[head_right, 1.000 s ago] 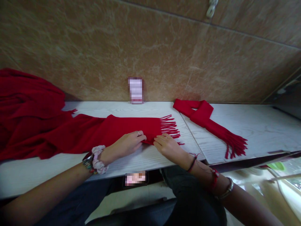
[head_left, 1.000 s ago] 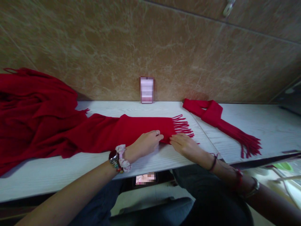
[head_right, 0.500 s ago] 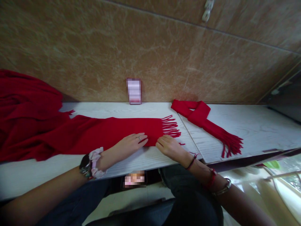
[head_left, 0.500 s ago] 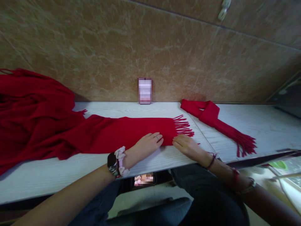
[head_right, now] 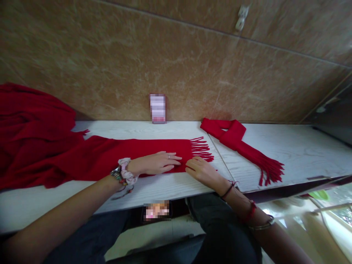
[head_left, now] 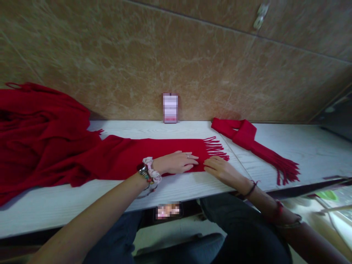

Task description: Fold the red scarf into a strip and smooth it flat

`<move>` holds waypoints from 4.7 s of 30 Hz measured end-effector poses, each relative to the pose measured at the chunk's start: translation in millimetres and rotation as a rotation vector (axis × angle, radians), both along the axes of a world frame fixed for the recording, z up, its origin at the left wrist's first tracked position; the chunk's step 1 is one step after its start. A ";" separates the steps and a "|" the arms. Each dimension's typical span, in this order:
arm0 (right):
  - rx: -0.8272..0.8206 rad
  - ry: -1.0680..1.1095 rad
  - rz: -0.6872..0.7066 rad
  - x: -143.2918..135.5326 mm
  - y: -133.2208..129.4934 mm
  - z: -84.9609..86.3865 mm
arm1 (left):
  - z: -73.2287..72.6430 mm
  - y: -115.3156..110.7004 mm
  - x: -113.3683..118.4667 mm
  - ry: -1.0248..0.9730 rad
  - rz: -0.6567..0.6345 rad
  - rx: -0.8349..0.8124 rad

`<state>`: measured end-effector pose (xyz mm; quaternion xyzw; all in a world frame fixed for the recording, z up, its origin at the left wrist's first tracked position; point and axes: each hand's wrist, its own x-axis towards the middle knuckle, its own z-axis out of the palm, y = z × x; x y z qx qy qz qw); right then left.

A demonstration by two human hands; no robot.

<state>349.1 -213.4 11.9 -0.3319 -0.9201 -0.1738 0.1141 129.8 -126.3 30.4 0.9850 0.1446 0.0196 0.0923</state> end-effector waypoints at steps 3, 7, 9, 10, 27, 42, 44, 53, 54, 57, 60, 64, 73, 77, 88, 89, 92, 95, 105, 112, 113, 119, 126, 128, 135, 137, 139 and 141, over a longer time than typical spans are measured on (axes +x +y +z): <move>-0.027 0.055 -0.008 0.7 0.4 -2.0 | -7.3 10.8 -0.4 -0.032 0.034 0.045; -0.068 0.172 0.001 3.4 2.6 -8.7 | -3.9 41.3 -0.4 -0.036 0.231 0.116; -0.069 0.203 0.003 4.0 4.3 -11.5 | 1.6 61.6 5.3 -0.019 0.385 0.091; -0.067 0.212 0.002 4.1 5.0 -12.5 | 4.6 71.0 9.9 0.013 0.442 0.047; -0.088 0.322 -0.014 9.5 8.3 -14.7 | 30.9 118.0 41.4 0.216 0.449 -0.210; 0.001 0.150 -0.115 5.8 11.4 -6.2 | -15.5 10.8 -17.0 -0.059 0.281 0.113; -0.014 0.091 -0.113 3.2 11.9 -4.6 | -17.0 -5.4 -26.6 0.013 0.275 0.186; -0.137 0.244 -0.254 18.3 23.6 -20.5 | -11.9 -12.9 -18.6 0.155 0.271 0.303; -0.135 0.263 -0.267 20.4 25.3 -22.2 | -12.2 -12.2 -19.2 0.173 0.298 0.289; -0.145 0.267 -0.265 22.4 23.7 -21.8 | -14.3 -9.8 -26.0 0.221 0.314 0.225; -0.166 0.184 -0.202 18.5 14.0 -15.5 | -13.2 -10.2 -35.7 0.259 0.228 0.133; -0.163 0.108 -0.176 14.0 3.4 -9.1 | 3.4 -12.1 -41.8 0.335 0.190 -0.024; -0.241 -0.004 -0.153 11.7 2.3 -7.7 | 15.1 10.7 0.5 0.151 0.295 0.025; -0.241 -0.034 -0.176 10.3 -1.7 -5.5 | -4.9 16.6 20.7 0.156 0.290 -0.049; -0.249 0.016 -0.138 13.8 -0.2 -14.2 | -5.0 33.6 48.1 0.107 0.128 0.005; -0.247 0.025 -0.144 14.3 -0.1 -15.2 | -7.3 35.6 52.1 0.127 0.076 -0.005; -0.254 0.018 -0.168 16.1 0.5 -17.5 | -15.3 50.2 55.6 0.155 0.065 -0.018; -0.274 -0.008 -0.169 17.5 1.3 -18.5 | -19.1 71.7 51.4 0.145 0.194 0.005; -0.270 0.027 -0.172 19.5 -2.6 -18.3 | -20.8 56.2 35.0 0.027 0.178 0.102; -0.483 0.112 -0.231 29.7 -9.9 -6.5 | -28.3 49.6 28.3 0.065 0.167 0.055; -0.516 0.129 -0.248 31.1 -11.7 -2.4 | -27.6 49.7 29.2 0.058 0.169 0.063; -0.511 0.113 -0.287 34.5 -10.4 20.3 | -16.6 36.6 15.4 -0.029 0.191 0.185; -0.198 0.212 -0.451 -15.2 29.3 4.4 | -23.4 16.8 -39.7 0.066 0.509 0.111; -0.254 0.174 -0.471 -30.3 33.4 -7.2 | -29.8 16.5 -47.2 0.066 0.543 0.112; -0.331 0.077 -0.453 -29.5 24.5 -19.8 | -36.2 18.9 -47.6 0.038 0.542 0.139; -0.354 0.072 -0.457 -26.3 24.1 -18.1 | -34.1 16.6 -48.0 0.035 0.539 0.145; -0.383 0.077 -0.477 -26.4 25.5 -16.2 | -31.6 12.2 -50.0 0.029 0.546 0.164; -0.388 0.099 -0.505 -30.3 28.3 -13.8 | -29.0 6.1 -53.0 0.020 0.558 0.193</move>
